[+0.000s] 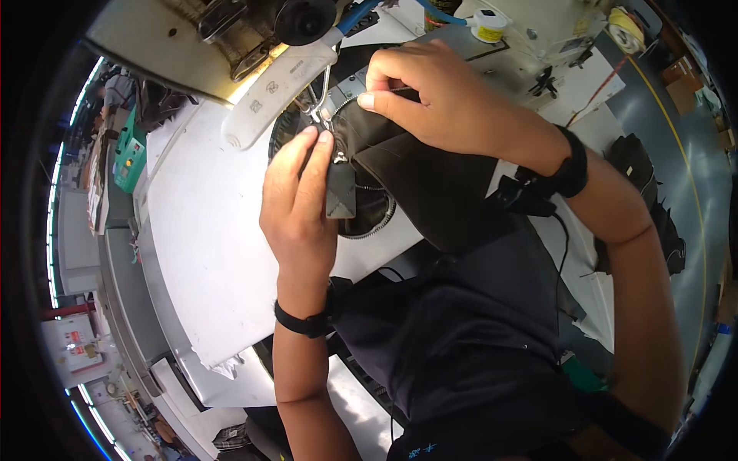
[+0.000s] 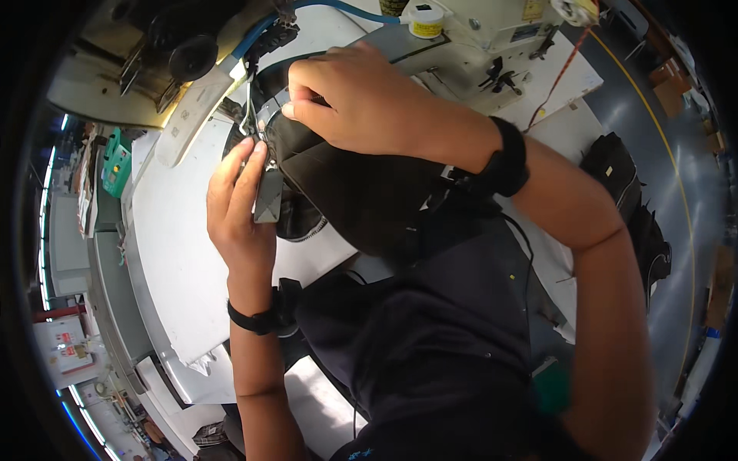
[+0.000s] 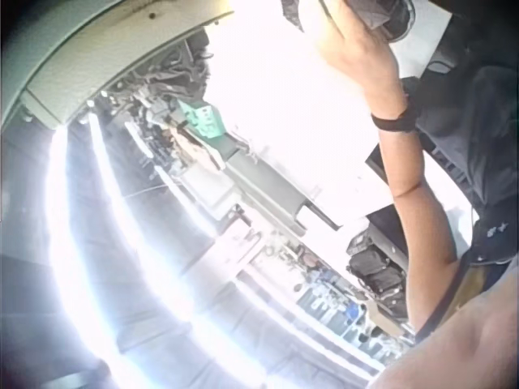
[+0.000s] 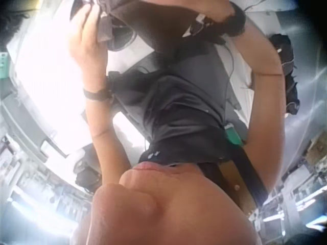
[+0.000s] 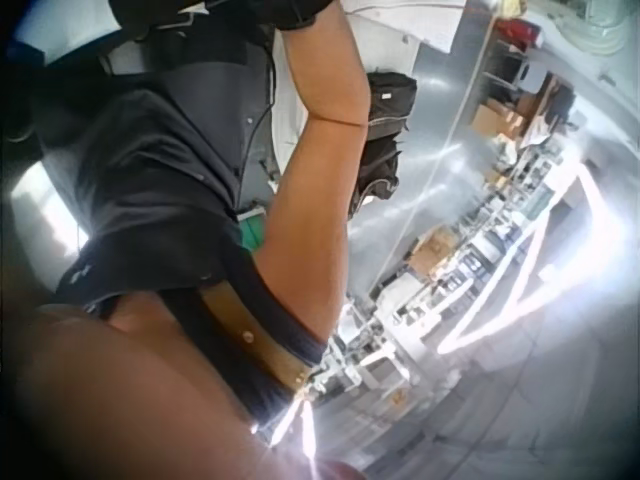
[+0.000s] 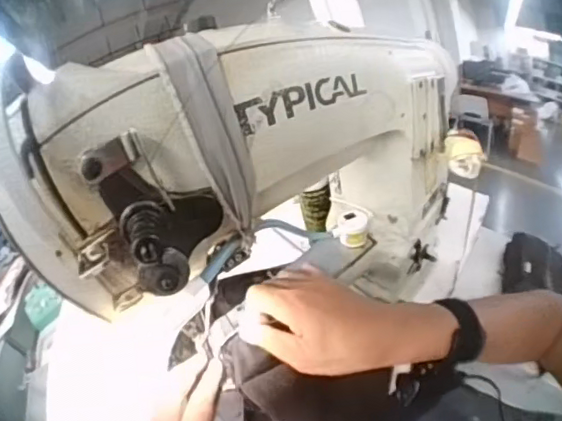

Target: Sewing together components of a leather or heavy fabric bag using an industrial sewing machine.

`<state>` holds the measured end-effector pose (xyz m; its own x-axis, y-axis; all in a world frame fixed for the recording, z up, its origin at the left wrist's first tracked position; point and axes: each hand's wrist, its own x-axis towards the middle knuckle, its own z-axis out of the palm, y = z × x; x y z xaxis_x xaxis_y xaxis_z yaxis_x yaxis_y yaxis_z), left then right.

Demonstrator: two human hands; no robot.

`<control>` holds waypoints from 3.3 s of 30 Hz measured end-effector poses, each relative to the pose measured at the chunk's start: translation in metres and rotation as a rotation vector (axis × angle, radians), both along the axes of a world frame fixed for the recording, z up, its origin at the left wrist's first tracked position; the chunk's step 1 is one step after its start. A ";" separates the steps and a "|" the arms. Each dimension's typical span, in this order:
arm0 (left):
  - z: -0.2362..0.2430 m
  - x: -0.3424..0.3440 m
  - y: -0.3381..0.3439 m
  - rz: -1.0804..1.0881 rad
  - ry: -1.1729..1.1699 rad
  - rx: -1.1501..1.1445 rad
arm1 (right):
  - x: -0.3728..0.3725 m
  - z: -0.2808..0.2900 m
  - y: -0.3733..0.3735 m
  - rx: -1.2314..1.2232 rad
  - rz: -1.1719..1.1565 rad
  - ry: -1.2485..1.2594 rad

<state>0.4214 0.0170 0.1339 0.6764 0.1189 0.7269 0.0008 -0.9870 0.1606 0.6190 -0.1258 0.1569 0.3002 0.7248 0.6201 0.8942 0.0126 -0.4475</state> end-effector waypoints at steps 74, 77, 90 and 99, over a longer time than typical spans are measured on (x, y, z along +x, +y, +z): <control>0.000 0.009 -0.011 0.074 -0.071 -0.224 | 0.016 -0.013 0.041 0.012 -0.010 0.371; -0.001 0.010 -0.011 0.082 -0.077 -0.235 | 0.017 -0.014 0.038 -0.011 -0.042 0.323; -0.002 0.009 -0.011 0.046 -0.083 -0.242 | 0.015 -0.013 0.038 -0.031 -0.026 0.310; -0.004 0.010 -0.009 0.067 -0.089 -0.254 | 0.013 -0.011 0.037 -0.013 -0.049 0.268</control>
